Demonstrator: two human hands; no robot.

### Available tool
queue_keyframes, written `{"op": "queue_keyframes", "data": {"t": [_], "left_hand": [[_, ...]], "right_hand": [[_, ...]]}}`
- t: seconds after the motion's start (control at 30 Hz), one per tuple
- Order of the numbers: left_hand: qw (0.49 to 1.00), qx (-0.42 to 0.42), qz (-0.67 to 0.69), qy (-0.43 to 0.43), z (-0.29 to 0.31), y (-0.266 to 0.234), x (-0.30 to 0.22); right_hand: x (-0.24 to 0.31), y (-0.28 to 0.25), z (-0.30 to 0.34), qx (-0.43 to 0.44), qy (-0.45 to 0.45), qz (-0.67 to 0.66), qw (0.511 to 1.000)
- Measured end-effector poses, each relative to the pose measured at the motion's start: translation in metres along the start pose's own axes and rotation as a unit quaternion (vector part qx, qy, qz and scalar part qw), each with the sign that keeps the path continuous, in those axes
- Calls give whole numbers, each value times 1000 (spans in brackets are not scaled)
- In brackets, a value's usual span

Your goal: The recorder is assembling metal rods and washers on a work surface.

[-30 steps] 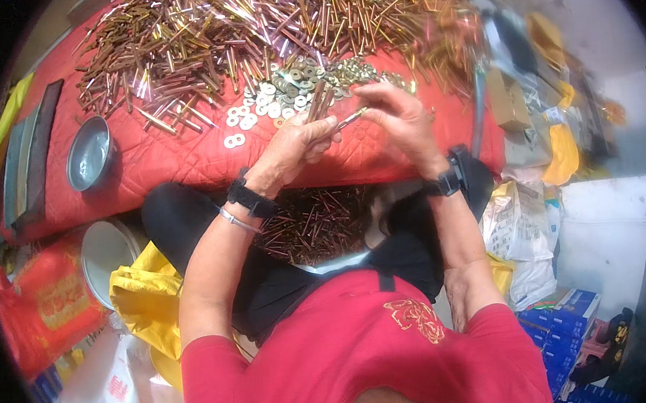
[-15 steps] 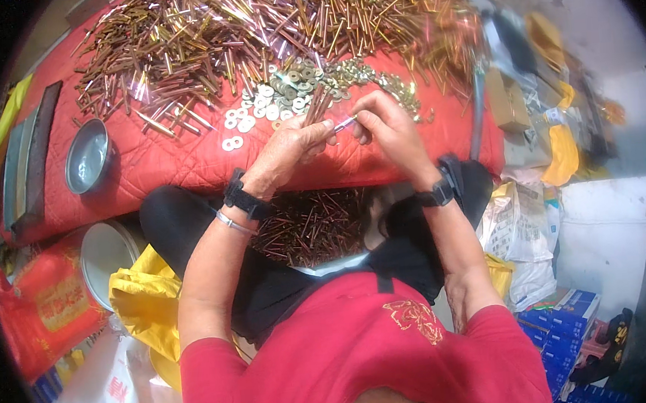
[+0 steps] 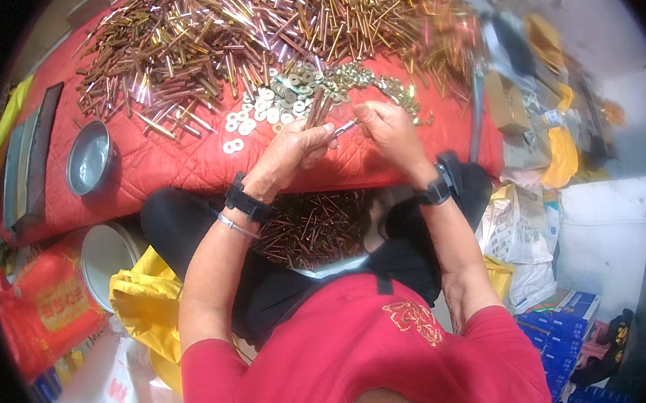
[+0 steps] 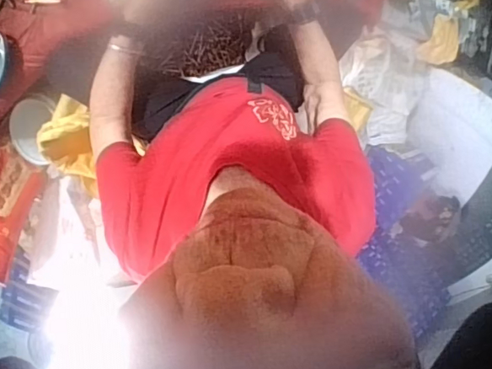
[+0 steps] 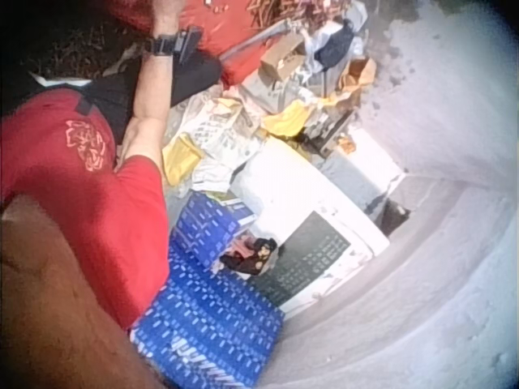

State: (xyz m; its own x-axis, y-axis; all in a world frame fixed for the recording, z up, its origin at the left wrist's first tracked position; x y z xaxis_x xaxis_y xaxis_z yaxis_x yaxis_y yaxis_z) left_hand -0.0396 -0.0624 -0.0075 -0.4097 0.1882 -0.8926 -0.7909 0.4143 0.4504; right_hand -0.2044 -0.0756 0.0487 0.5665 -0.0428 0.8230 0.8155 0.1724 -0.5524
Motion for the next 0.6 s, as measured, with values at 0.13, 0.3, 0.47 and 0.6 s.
{"op": "queue_keyframes", "data": {"t": [0.13, 0.3, 0.47, 0.6], "left_hand": [[1000, -2, -9, 1, -4, -4, 3], [1000, -3, 12, 3, -1, -2, 3], [1000, -1, 22, 8, -4, -4, 4], [1000, -2, 22, -4, -2, -4, 1]], "right_hand": [[-2, 1, -1, -90, -96, -51, 990], [-6, 1, -3, -50, 4, -21, 999], [-14, 2, -2, 1, 28, -94, 995], [-2, 5, 1, -63, -52, -90, 993]]}}
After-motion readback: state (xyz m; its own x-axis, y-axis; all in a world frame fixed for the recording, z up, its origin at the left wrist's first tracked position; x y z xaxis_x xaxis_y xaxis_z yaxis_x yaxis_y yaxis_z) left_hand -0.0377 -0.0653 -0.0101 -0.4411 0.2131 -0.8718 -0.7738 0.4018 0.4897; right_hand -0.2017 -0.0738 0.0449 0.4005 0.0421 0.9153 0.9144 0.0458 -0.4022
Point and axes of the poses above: each hand's wrist, its own z-axis away from the middle knuckle, its own y-axis out of the palm, x = y × z, the point moved 5 cm from there along -z, towards the middle knuckle, and after that the axes turned 15 degrees about y, right-handed, at the moved point
